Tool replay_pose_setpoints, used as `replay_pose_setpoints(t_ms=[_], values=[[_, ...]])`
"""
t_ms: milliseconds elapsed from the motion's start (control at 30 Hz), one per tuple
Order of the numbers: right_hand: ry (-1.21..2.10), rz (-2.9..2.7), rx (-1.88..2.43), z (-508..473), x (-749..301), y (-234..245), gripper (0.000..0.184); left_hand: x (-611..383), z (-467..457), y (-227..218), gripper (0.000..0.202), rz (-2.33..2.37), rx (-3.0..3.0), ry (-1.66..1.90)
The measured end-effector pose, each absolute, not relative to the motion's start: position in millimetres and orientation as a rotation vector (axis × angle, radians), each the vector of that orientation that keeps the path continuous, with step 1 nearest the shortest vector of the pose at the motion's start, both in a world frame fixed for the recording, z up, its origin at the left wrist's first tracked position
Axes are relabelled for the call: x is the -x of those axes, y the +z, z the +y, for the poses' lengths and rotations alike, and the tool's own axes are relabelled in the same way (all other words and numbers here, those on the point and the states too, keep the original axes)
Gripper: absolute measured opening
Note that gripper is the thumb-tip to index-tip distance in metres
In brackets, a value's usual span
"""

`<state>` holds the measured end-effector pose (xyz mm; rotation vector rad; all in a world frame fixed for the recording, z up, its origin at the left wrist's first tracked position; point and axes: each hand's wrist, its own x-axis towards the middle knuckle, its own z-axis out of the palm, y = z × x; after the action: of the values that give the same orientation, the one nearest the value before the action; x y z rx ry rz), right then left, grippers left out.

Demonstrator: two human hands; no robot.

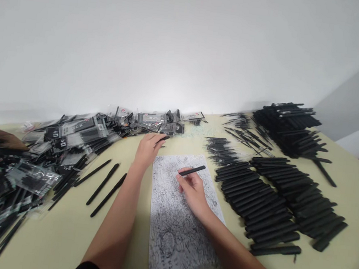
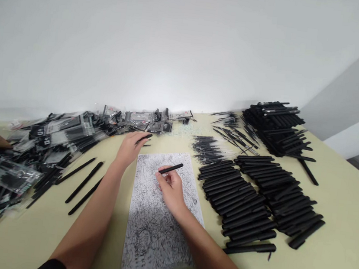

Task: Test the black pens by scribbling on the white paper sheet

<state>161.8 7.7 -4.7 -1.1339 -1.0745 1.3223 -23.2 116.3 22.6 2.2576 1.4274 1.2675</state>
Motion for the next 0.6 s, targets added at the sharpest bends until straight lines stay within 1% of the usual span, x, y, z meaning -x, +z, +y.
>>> replay_pose_setpoints(t_ms=[167,400,600], values=[[1.308,-1.086,1.146,7,-161,-1,0.034,6,114,16,0.026,1.407,-2.344,1.174],[1.304,-1.083,1.155,7,-162,0,0.035,-12,110,13,0.027,1.339,-2.407,1.184],[1.304,-1.084,1.143,7,-163,-3,0.034,-12,109,18,0.025,1.275,-2.335,1.206]])
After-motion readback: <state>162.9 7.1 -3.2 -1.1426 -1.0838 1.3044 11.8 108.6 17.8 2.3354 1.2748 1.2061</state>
